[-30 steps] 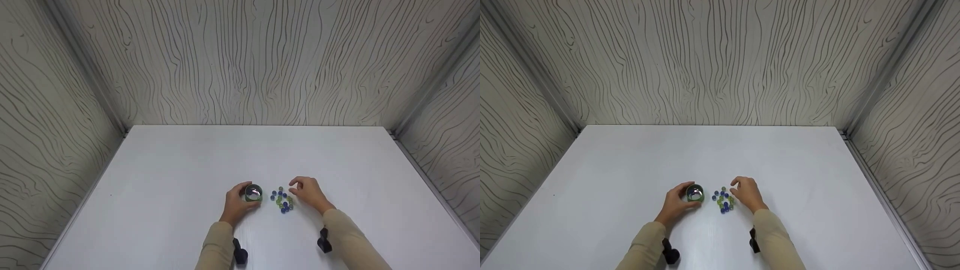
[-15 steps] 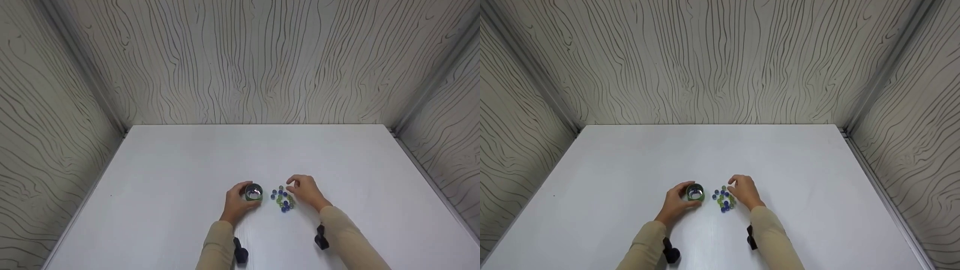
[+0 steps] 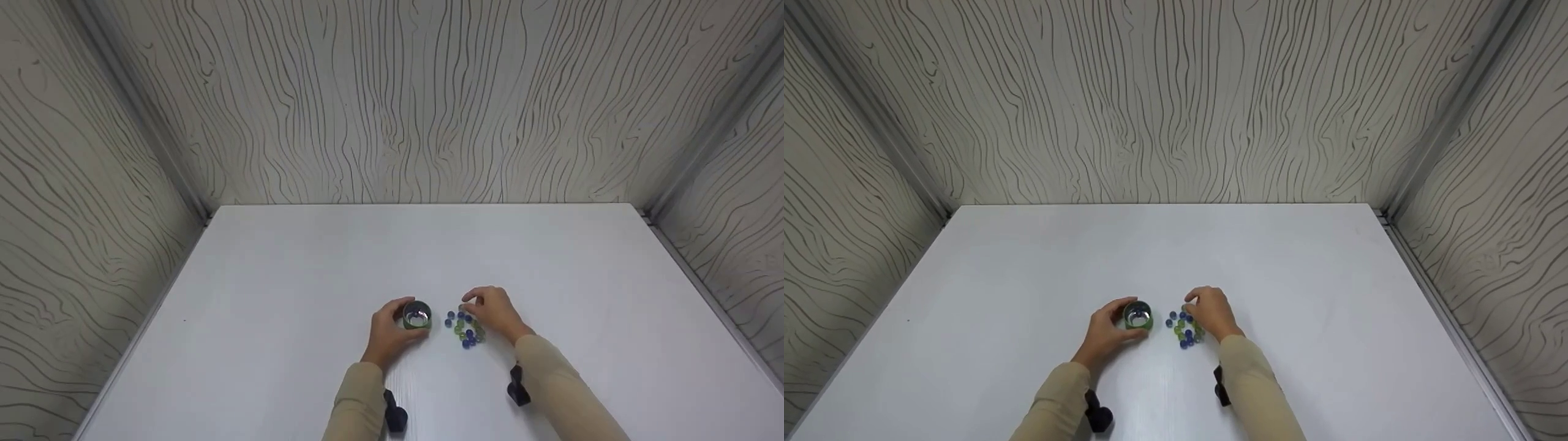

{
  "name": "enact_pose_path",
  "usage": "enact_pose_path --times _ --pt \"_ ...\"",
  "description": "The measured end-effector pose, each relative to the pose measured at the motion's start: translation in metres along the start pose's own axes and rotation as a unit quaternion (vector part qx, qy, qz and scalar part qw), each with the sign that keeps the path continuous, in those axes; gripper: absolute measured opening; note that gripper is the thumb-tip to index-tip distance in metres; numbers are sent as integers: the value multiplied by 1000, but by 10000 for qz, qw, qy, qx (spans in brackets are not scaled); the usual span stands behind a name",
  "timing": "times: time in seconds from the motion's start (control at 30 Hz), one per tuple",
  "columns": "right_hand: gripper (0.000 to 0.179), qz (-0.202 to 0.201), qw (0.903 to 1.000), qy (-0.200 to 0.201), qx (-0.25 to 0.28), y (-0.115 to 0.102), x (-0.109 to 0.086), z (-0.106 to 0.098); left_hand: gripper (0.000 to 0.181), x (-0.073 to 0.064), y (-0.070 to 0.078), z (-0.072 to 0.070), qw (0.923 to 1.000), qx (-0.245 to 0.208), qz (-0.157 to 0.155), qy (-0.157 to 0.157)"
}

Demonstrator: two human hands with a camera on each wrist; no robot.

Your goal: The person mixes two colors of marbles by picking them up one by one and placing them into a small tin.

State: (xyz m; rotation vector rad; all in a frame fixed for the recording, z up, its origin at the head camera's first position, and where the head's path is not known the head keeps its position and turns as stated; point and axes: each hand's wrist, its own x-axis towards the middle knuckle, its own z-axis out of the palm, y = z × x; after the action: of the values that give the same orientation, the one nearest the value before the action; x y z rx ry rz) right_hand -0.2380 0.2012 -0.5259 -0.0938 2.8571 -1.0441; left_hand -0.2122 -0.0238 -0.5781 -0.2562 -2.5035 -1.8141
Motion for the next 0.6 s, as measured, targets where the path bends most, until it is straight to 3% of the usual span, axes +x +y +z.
enact_pose_path --times 0.37,0.6 --pt "17 187 9998 -94 34 -2 2 4 64 0 1 0 9999 136 -11 28" --pt "17 92 9999 -120 81 0 3 8 65 1 -1 -1 9998 187 58 26"
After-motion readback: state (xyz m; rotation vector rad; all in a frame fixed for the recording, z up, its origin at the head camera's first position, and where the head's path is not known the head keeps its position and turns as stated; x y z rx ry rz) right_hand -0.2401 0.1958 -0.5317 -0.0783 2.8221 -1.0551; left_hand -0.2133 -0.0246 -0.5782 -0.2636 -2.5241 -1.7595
